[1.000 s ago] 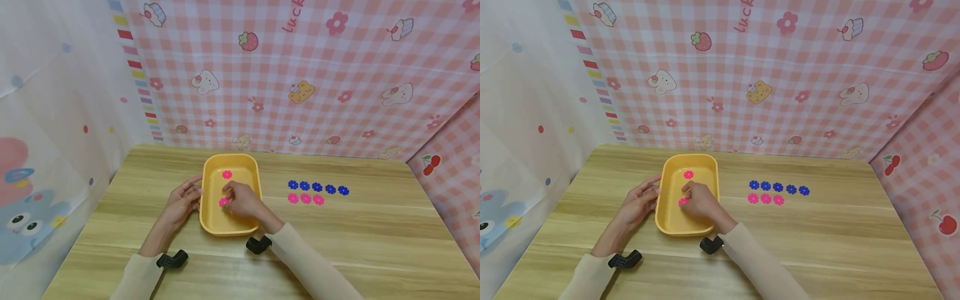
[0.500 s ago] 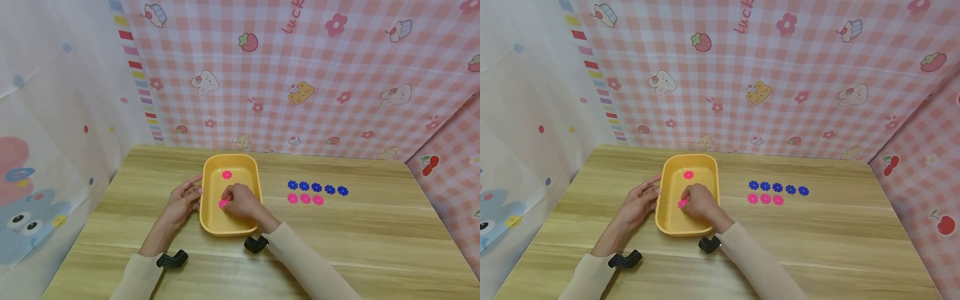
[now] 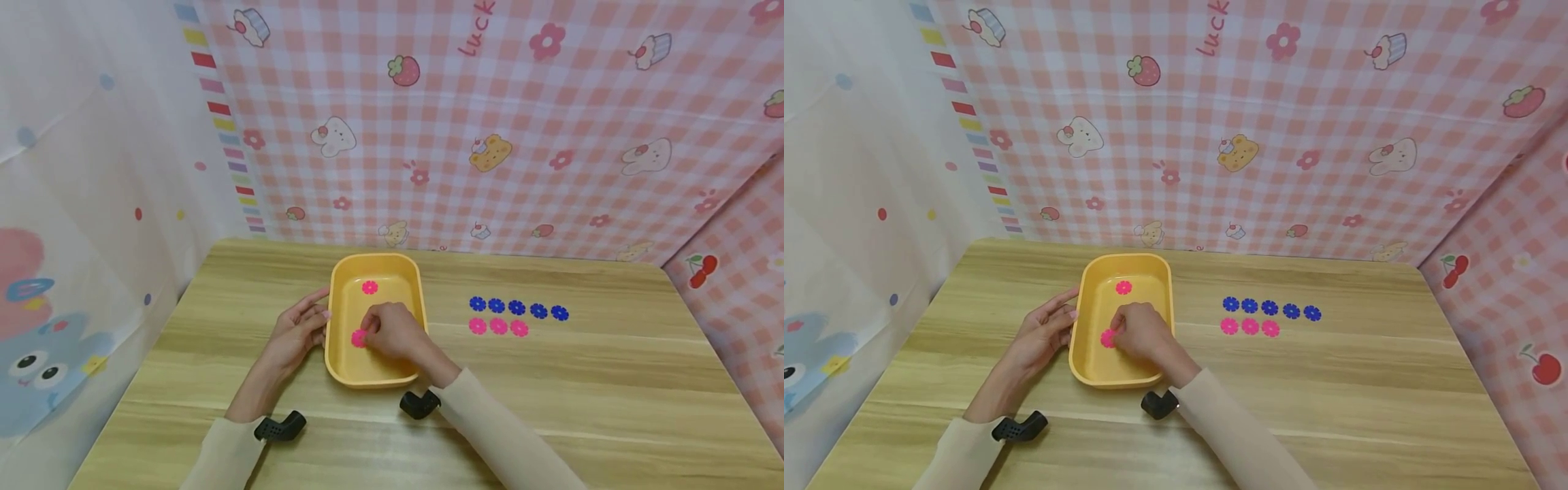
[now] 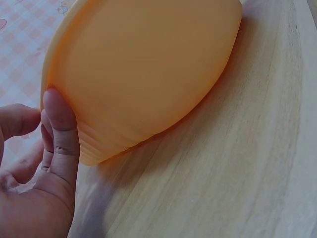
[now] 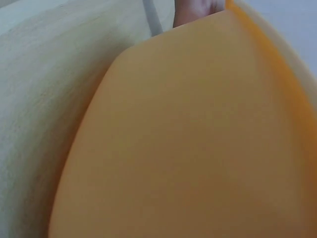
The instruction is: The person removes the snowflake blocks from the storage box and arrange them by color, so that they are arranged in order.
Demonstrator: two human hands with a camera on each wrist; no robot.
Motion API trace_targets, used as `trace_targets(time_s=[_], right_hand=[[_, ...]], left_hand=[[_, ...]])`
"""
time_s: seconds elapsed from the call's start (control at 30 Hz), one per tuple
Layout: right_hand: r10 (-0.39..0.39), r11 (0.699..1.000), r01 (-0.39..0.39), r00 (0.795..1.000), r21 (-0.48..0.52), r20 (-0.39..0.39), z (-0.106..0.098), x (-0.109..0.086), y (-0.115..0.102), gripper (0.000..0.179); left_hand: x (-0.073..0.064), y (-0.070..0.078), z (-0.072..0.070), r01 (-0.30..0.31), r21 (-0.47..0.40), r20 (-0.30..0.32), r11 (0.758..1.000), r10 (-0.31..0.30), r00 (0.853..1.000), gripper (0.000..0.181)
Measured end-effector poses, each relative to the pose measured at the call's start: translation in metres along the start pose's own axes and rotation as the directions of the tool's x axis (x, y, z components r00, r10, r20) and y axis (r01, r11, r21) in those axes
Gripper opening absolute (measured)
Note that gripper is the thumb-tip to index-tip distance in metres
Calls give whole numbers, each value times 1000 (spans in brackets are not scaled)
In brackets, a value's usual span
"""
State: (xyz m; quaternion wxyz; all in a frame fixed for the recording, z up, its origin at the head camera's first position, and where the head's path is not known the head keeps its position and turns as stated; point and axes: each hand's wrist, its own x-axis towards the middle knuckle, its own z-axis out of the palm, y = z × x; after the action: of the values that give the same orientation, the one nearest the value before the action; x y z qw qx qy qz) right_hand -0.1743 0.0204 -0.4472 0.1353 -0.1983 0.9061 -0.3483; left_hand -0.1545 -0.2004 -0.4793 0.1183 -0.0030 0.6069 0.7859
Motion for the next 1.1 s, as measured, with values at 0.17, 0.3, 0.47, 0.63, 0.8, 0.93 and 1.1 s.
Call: trace_targets(time_s=[0.17,0.3,0.47,0.63,0.8,0.93,1.1], right_hand=[[-43,999,43,999,-5,-2,-4,-3,-2,9],[-80,997,80,997,0,-17,-8,-9,-4,9],[-85,994,87,996,62,-31,-14,-21,-6,6],[-104,990,108,993,95,-49,-21,-32,-2,3],[-123,981,134,989,137,-83,-28,-44,4,4],[-129,973,148,985,177,-113,-33,-51,9,6],[-106,969,132,985,208,-134,-40,-60,15,6]], left_hand=[[0,0,0,4,4,-1,1000,-4,1000,58],[0,0,0,3,7,-3,1000,-3,1000,58],[0,-1,-1,-4,1,0,1000,4,1000,59],[1,-2,-2,-9,-9,6,1000,9,1000,60],[1,-3,-2,-13,-19,9,1000,13,1000,60],[1,-3,-2,-18,-23,11,1000,18,1000,60],[2,-3,-2,-20,-28,16,999,21,1000,60]])
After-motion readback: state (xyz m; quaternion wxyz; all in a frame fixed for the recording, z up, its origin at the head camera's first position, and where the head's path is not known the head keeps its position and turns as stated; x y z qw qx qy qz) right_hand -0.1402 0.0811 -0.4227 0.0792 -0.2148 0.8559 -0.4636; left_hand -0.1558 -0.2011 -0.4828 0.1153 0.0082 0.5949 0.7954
